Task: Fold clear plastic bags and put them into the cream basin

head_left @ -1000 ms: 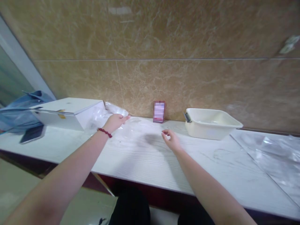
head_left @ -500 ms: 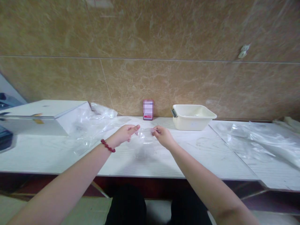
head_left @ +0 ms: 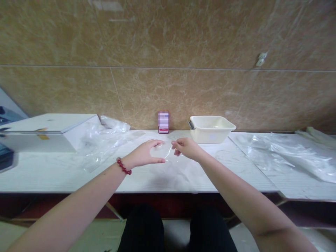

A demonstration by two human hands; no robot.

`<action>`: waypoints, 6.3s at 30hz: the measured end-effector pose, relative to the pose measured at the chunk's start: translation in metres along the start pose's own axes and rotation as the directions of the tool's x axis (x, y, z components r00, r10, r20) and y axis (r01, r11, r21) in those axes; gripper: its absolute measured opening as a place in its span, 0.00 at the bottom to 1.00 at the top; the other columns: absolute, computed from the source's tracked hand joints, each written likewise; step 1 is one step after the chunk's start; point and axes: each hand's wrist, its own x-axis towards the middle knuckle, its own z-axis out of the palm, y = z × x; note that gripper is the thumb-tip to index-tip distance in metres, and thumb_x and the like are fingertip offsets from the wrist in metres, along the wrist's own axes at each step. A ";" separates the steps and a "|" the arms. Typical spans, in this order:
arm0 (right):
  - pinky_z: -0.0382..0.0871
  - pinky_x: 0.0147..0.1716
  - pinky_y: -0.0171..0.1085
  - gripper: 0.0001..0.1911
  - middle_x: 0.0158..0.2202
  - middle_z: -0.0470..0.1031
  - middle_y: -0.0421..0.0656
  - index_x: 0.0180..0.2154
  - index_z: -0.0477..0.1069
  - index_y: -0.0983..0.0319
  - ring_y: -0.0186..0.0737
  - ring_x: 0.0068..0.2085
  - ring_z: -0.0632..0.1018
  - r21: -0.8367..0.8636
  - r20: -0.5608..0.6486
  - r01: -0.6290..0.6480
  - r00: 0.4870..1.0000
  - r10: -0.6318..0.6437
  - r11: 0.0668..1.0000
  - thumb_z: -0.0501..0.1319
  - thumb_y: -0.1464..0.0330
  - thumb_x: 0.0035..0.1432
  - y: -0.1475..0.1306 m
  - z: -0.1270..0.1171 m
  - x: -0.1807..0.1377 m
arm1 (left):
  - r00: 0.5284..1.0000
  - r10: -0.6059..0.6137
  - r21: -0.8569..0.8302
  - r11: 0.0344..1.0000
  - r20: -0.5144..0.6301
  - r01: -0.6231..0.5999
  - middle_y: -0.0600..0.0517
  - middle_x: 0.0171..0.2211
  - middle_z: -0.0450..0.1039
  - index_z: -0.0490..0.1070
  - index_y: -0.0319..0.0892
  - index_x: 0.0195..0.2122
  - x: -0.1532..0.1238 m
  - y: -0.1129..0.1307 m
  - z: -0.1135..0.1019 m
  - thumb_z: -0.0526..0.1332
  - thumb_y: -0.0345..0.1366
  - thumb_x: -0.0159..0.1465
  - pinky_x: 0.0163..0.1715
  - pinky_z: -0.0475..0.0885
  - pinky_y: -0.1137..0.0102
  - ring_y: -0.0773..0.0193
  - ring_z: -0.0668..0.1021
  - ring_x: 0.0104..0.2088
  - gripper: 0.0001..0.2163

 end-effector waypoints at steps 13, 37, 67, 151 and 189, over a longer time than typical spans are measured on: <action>0.61 0.32 0.33 0.15 0.31 0.73 0.40 0.37 0.66 0.59 0.37 0.33 0.73 -0.331 -0.122 0.287 0.932 -0.342 0.899 0.59 0.64 0.45 -0.025 -0.001 -0.010 | 0.995 -0.098 -0.099 0.991 -0.027 0.095 0.56 0.17 0.61 0.65 0.41 0.28 0.017 0.012 0.006 0.48 0.47 0.56 0.17 0.59 0.74 0.70 0.66 0.17 0.15; 0.71 0.22 0.33 0.05 0.25 0.71 0.42 0.27 0.60 0.63 0.34 0.29 0.73 0.244 -0.029 -0.052 0.998 0.061 0.968 0.55 0.69 0.51 -0.042 -0.032 -0.024 | 0.930 -0.368 -0.474 0.819 0.000 0.324 0.54 0.23 0.65 0.62 0.39 0.23 0.000 -0.020 0.019 0.60 0.38 0.46 0.23 0.70 0.70 0.68 0.70 0.26 0.09; 0.64 0.28 0.30 0.07 0.28 0.72 0.42 0.25 0.62 0.64 0.30 0.28 0.72 0.085 -0.209 0.070 0.977 -0.051 0.994 0.51 0.68 0.52 -0.005 -0.032 0.029 | 0.896 -0.429 -0.259 0.858 0.116 0.444 0.46 0.37 0.68 0.68 0.39 0.34 0.035 -0.026 -0.012 0.63 0.32 0.38 0.18 0.67 0.74 0.61 0.72 0.31 0.19; 0.33 0.49 0.57 0.32 0.59 0.39 0.44 0.56 0.42 0.55 0.50 0.58 0.42 -0.701 -0.002 -0.092 0.992 0.127 0.707 0.35 0.49 0.52 0.129 0.051 0.101 | 0.960 -0.254 0.481 0.860 0.116 0.169 0.46 0.58 0.44 0.48 0.50 0.55 0.017 -0.121 0.083 0.43 0.54 0.55 0.50 0.43 0.52 0.51 0.48 0.57 0.28; 0.61 0.30 0.32 0.13 0.31 0.69 0.45 0.33 0.69 0.61 0.37 0.34 0.70 -0.531 0.171 0.324 0.946 -0.275 0.783 0.47 0.68 0.53 0.059 0.119 0.083 | 0.812 -0.569 0.017 0.820 0.128 0.572 0.57 0.18 0.65 0.64 0.40 0.30 0.039 -0.178 0.027 0.54 0.35 0.44 0.16 0.56 0.75 0.70 0.65 0.17 0.11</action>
